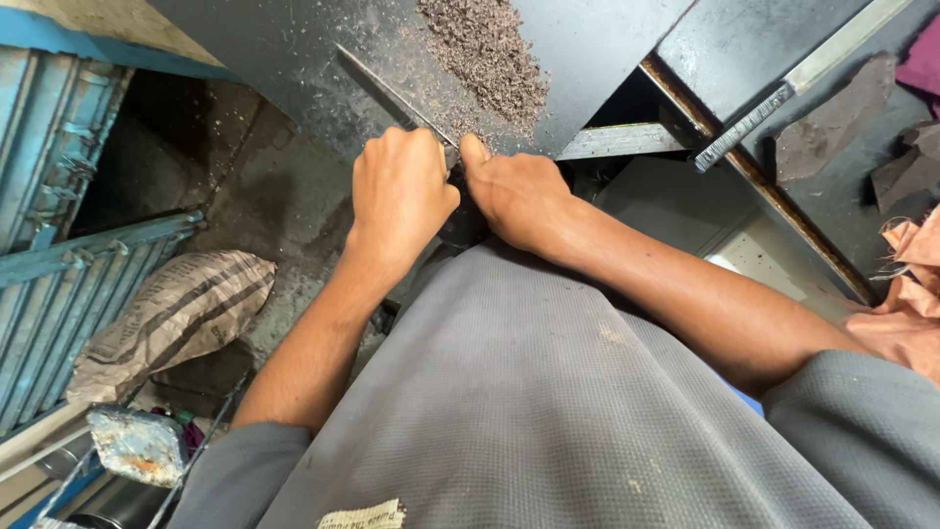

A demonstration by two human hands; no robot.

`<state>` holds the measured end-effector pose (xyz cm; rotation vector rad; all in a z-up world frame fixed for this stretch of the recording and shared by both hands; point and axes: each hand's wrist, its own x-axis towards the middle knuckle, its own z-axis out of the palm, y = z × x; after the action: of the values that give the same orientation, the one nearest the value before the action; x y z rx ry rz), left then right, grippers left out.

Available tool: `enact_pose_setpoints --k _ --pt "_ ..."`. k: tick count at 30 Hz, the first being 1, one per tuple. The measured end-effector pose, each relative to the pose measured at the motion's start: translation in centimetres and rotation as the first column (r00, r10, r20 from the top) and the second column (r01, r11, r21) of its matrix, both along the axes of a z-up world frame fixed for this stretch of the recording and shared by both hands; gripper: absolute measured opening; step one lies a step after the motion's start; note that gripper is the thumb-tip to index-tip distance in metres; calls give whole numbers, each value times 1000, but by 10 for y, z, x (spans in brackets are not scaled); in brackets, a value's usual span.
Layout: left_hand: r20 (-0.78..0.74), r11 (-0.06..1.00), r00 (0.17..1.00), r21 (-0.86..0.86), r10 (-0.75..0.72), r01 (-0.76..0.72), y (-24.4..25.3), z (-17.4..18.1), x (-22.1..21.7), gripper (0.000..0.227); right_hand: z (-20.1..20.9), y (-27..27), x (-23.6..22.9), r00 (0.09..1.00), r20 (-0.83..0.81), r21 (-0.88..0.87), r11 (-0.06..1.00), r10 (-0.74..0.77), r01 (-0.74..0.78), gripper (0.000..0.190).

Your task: The person holds a small dark metal block in the left hand and uses a flat metal file in the right hand to repeatedly file the block's surface. Metal filings accumulate on the workbench as the person continues the filing motion throughout the clip.

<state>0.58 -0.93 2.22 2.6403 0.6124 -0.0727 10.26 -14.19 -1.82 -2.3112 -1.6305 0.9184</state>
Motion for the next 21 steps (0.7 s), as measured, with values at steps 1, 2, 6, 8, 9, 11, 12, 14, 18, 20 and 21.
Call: enact_pose_setpoints --k 1,2,6,8,9,11,12,14,18,20,21 --pt "-6 1000 1000 2 -5 5 1 0 1 9 -2 1 0 1000 6 15 1000 -3 3 27" --pt "-10 1000 1000 3 -10 10 1 -1 1 8 -4 1 0 1000 14 29 1000 -7 7 26" --pt "16 996 999 81 -44 42 -1 -2 -3 6 -12 1 -7 994 110 78 997 -15 6 24" --pt "16 996 999 86 -30 28 -6 -4 -9 6 -14 0 -9 993 109 113 993 -42 29 26" --pt "15 996 1000 90 -22 21 -7 -4 -14 7 -15 0 -10 993 106 132 990 -54 40 26" --pt "56 997 998 76 11 -15 -9 -2 -28 10 -13 0 -9 995 86 104 994 -51 42 26" --pt "76 997 997 64 27 -32 -10 -2 -35 12 -10 0 -7 996 76 86 995 -50 43 26" --pt "214 997 976 51 50 -62 -7 -3 -45 25 -2 1 -1 999 -21 129 991 -35 37 37" --pt "35 786 894 -493 446 -372 5 -6 -67 34 27 -9 1 996 -27 80 993 -83 85 32" --pt "14 688 864 -612 503 -391 13 -10 -74 36 38 -15 2 991 -25 38 990 -131 132 30" --pt "1 630 847 -668 532 -395 14 -13 -76 36 41 -18 3 988 -20 17 988 -152 152 30"
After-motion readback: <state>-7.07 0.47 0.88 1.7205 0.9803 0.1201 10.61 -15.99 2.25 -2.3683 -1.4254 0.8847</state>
